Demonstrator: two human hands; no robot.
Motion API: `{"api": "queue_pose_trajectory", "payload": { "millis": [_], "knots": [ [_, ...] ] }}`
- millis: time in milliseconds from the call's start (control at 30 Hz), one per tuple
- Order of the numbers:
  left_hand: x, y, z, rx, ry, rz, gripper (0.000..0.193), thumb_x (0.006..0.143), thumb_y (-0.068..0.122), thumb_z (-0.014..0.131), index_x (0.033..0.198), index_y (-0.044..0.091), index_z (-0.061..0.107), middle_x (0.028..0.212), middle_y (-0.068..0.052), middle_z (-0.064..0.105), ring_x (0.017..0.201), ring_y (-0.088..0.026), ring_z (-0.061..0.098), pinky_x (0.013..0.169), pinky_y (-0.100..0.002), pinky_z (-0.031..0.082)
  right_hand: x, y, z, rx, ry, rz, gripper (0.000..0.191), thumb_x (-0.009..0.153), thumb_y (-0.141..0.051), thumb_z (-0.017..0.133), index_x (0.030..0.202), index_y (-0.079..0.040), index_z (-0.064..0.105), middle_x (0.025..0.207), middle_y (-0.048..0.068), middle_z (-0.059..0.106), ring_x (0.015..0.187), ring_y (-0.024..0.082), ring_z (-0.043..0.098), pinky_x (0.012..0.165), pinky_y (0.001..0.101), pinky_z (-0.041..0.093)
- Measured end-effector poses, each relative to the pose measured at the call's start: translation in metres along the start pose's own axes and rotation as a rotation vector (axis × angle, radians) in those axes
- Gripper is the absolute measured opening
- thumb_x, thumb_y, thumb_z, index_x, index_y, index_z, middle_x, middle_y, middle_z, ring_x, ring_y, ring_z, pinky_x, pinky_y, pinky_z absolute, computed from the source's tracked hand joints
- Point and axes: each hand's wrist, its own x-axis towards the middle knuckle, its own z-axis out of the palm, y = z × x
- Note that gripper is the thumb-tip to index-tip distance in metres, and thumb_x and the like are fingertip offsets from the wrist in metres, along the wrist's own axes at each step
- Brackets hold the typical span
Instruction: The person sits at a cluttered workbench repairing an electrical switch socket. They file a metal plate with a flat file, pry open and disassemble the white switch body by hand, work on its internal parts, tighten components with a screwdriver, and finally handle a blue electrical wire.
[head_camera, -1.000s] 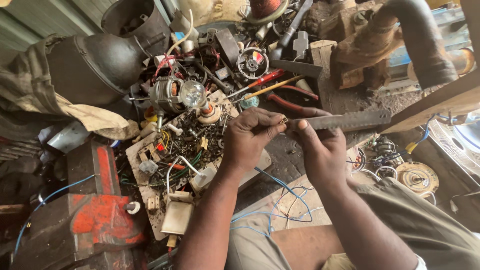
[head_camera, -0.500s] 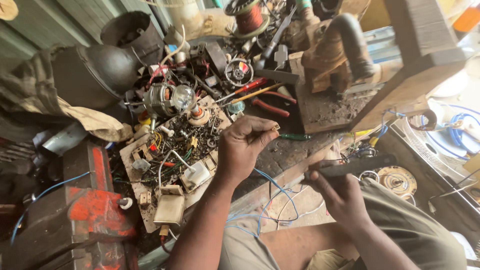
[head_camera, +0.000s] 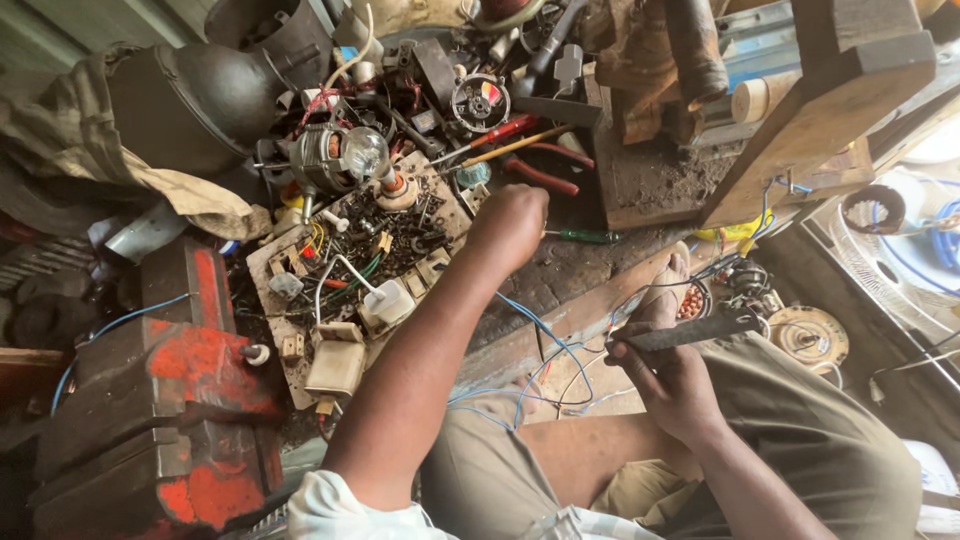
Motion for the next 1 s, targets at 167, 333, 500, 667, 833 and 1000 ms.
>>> {"api": "queue_pose_trajectory", "payload": {
  "millis": [167, 333, 500, 667, 833, 1000],
  "knots": [
    [0.024, -0.012, 0.018, -0.021, -0.036, -0.046, 0.005, 0.081, 0.004, 0.072, 0.08, 0.004, 0.067, 0.085, -0.02, 0.071, 0.086, -0.039, 0.069, 0.081, -0.05, 0.055, 0.011, 0.015, -0.026, 0.013, 0.01, 0.016, 0.015, 0.098, -0.009, 0.067, 0.106, 0.004, 0.067, 0.091, 0.008, 0.071, 0.09, 0.014, 0.07, 0.082, 0.0292, 0.057],
    [0.042, -0.004, 0.017, -0.133, -0.07, -0.094, 0.012, 0.074, 0.005, 0.079, 0.079, 0.005, 0.068, 0.085, -0.017, 0.073, 0.084, -0.037, 0.071, 0.077, -0.047, 0.055, 0.024, 0.03, -0.045, 0.168, 0.075, 0.036, 0.019, 0.095, -0.007, 0.067, 0.111, 0.003, 0.063, 0.098, 0.005, 0.068, 0.093, 0.012, 0.069, 0.083, 0.0278, 0.058],
    [0.056, 0.006, 0.008, -0.158, -0.165, -0.162, 0.029, 0.067, 0.014, 0.091, 0.077, 0.005, 0.065, 0.081, -0.014, 0.071, 0.078, -0.032, 0.07, 0.07, -0.044, 0.054, 0.034, 0.036, -0.064, 0.088, 0.059, 0.061, 0.015, 0.096, -0.006, 0.068, 0.107, 0.003, 0.067, 0.097, 0.006, 0.07, 0.091, 0.012, 0.069, 0.081, 0.0276, 0.057],
    [0.068, 0.006, 0.0, -0.308, -0.103, -0.247, 0.029, 0.075, 0.018, 0.091, 0.081, 0.005, 0.066, 0.08, -0.01, 0.073, 0.076, -0.023, 0.071, 0.071, -0.038, 0.055, 0.041, 0.035, -0.076, 0.067, 0.059, 0.038, 0.012, 0.097, -0.006, 0.067, 0.106, 0.003, 0.067, 0.095, 0.006, 0.07, 0.091, 0.012, 0.069, 0.081, 0.0274, 0.057],
    [0.075, 0.004, -0.001, -0.365, -0.105, -0.304, 0.03, 0.077, 0.018, 0.091, 0.082, 0.005, 0.064, 0.079, -0.005, 0.074, 0.076, -0.017, 0.072, 0.071, -0.034, 0.056, 0.046, 0.032, -0.081, 0.065, 0.06, 0.046, 0.011, 0.097, -0.007, 0.066, 0.104, 0.002, 0.067, 0.096, 0.005, 0.07, 0.09, 0.012, 0.069, 0.08, 0.0275, 0.058],
    [0.072, 0.006, 0.001, -0.349, -0.12, -0.273, 0.025, 0.076, 0.01, 0.088, 0.087, 0.005, 0.066, 0.081, -0.004, 0.074, 0.077, -0.015, 0.072, 0.071, -0.032, 0.057, 0.048, 0.03, -0.08, 0.076, 0.04, 0.06, 0.011, 0.098, -0.006, 0.067, 0.102, 0.003, 0.068, 0.097, 0.006, 0.069, 0.09, 0.012, 0.068, 0.081, 0.0281, 0.057]
  ]
}}
